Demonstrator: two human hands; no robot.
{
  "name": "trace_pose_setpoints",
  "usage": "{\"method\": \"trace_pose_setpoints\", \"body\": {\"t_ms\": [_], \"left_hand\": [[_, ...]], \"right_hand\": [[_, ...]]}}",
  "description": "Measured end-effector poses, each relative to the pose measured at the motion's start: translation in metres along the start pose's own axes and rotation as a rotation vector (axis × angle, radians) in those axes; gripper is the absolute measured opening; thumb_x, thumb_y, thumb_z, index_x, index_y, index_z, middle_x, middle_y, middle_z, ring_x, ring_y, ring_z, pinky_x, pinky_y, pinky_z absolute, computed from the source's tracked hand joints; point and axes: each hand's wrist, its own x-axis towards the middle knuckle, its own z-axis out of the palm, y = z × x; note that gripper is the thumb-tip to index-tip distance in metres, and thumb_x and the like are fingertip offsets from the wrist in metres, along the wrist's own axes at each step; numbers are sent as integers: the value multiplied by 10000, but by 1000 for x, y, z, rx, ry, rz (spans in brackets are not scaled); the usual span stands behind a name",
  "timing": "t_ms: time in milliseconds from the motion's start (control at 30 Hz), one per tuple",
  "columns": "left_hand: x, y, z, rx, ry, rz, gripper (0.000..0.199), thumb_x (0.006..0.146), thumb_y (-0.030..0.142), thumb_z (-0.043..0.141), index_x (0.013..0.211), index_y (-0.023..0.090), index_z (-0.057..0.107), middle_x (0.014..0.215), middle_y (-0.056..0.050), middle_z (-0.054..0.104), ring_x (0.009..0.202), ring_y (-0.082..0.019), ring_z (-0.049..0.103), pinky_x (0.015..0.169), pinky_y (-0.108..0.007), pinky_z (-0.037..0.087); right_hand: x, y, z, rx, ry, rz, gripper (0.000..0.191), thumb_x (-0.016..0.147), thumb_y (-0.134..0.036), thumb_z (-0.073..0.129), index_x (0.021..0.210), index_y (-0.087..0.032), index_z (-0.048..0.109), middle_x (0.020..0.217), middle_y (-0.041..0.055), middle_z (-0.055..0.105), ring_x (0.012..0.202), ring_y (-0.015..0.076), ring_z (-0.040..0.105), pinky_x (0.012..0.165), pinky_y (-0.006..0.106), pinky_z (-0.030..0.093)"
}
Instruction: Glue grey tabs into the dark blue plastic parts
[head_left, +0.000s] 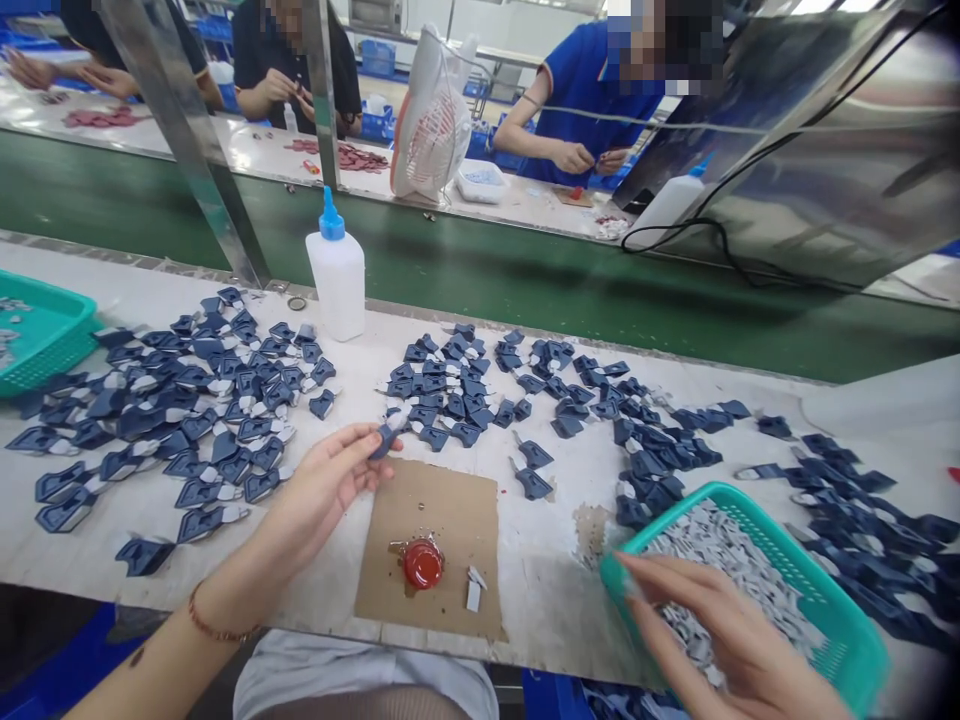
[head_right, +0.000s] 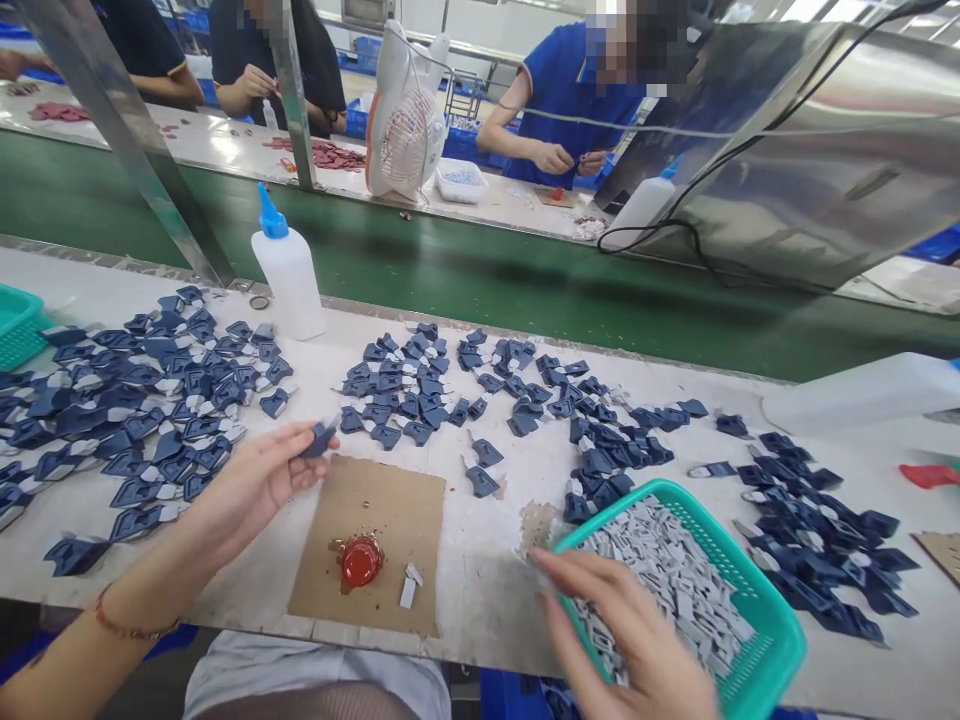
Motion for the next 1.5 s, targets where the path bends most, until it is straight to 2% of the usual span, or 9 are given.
{"method": "trace_pose_setpoints", "body": {"t_ms": [67,133,300,500,833,1000,1167,1333,1500], "left_hand": [[-16,-6,-3,-172,9,-147,271,754,259,761,993,154,691,981,-77,735,651,-95,617,613,-210,486],[-29,-14,-6,-227,27,-211,361,701,240,822,1041,178,721,1028,-70,745,669,-94,643,592,-188,493],[-50,-22,-12,-283,15,-322,389,703,336,838,1055,199,743,1115,-79,745,967,-225,720,803,-268,576],[-55,-22,-13,-330,-36,-364,331,780,316,783,1082,230,679,984,-56,759,1032,-248,716,836,-282,571],[-56,-34,-17,-196,-18,-230,294,754,295,788,1034,250,706,993,-32,723,803,-152,650,692,-238,533],[-57,-35,-21,-142,-44,-208,300,759,339,783,1033,250,699,1043,-44,712,831,-177,669,725,-262,522],[-58,-38,-21,-141,-53,-196,262,765,325,781,994,254,674,1041,-36,699,878,-185,674,739,-256,521],[-60,-39,-18,-113,-72,-173,271,759,337,781,969,226,652,1033,-57,677,839,-189,663,760,-287,521],[-59,-40,-17,-79,-41,-130,285,728,330,804,928,228,628,964,-34,670,794,-171,643,781,-279,494]], "right_hand": [[13,-32,21,101,-111,-93,182,928,-316,549,1046,-273,682,1040,72,668,928,211,683,775,282,562],[26,-54,45,219,-202,-113,189,945,-253,500,1013,-251,676,947,67,659,857,190,676,720,267,561],[37,-62,83,272,-291,-32,177,919,-197,504,951,-206,678,857,47,630,679,157,640,635,271,555],[31,-55,77,267,-305,39,199,930,-275,549,1070,-212,675,909,50,668,745,169,662,700,285,558],[30,-61,72,161,-303,-22,264,979,-328,468,870,-227,686,847,52,717,746,186,691,620,264,547],[28,-54,63,146,-352,-60,270,989,-267,428,1127,-242,659,1006,63,731,904,201,710,740,285,581],[24,-45,64,57,-417,-131,263,997,-258,428,1110,-244,665,939,49,724,832,191,715,683,284,582],[20,-47,67,-40,-303,-246,252,1004,-267,428,1029,-222,675,868,60,676,772,188,683,639,289,550],[16,-49,69,-32,-165,-276,188,970,-224,490,871,-217,650,939,77,662,888,203,676,748,313,550]]}}
